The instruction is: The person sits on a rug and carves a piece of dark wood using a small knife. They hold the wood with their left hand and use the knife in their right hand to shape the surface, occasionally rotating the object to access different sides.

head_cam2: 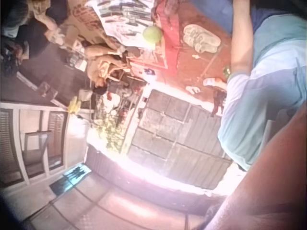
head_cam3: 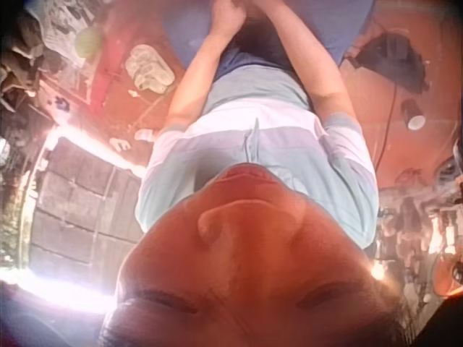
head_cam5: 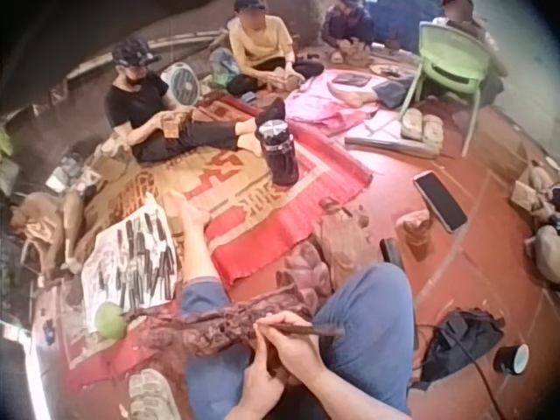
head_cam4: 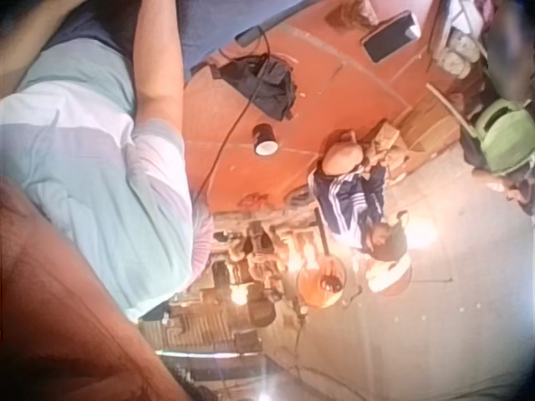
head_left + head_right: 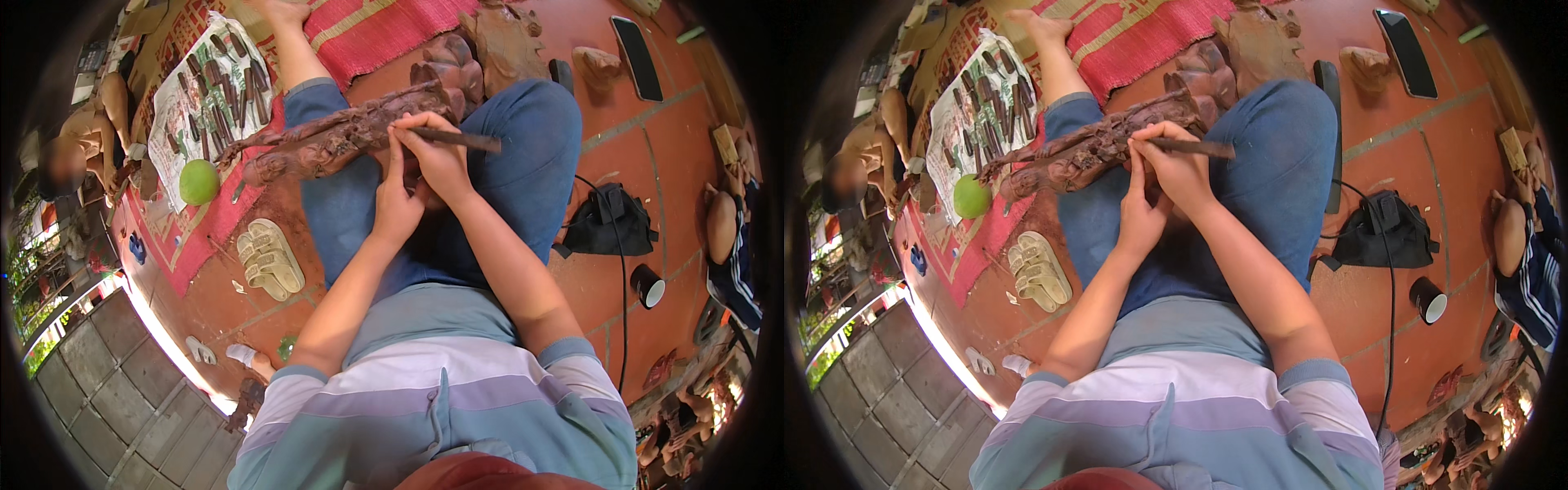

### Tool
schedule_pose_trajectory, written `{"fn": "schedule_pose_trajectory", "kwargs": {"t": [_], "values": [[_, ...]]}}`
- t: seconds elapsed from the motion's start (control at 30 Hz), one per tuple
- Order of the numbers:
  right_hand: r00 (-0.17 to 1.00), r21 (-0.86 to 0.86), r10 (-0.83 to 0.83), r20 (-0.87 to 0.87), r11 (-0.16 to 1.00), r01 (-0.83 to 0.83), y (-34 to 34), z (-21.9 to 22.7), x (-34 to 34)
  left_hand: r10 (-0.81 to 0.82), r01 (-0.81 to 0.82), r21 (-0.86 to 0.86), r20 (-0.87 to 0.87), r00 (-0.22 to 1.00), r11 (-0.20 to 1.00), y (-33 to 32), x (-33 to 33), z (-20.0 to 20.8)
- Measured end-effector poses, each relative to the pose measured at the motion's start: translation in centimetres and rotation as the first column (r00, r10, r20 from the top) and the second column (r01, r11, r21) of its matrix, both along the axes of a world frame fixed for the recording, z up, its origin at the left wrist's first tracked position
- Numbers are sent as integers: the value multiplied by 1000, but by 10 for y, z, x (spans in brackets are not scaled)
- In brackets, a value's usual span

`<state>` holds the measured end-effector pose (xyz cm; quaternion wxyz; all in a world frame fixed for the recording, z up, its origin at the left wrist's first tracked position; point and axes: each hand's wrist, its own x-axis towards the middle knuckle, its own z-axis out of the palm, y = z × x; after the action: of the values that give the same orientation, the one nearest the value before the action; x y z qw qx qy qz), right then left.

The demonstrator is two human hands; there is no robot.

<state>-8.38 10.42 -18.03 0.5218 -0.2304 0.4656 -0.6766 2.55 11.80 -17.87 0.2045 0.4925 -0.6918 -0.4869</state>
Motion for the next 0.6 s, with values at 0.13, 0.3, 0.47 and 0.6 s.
{"fn": "schedule_pose_trajectory", "kwargs": {"t": [0.13,0.3,0.47,0.6], "values": [[996,73,-47,78,996,41,-2,7,-9,-55,54,26,28,998,998,-11,-6,5],[999,36,-22,29,999,21,-1,7,-2,13,-14,-18,-18,1000,1000,-4,-8,7],[996,110,-72,-43,991,77,-6,9,-13,-85,75,187,46,995,979,-15,-13,18],[997,67,-16,-81,998,22,-6,7,-4,61,-64,-23,-121,991,998,1,-8,6]]}}
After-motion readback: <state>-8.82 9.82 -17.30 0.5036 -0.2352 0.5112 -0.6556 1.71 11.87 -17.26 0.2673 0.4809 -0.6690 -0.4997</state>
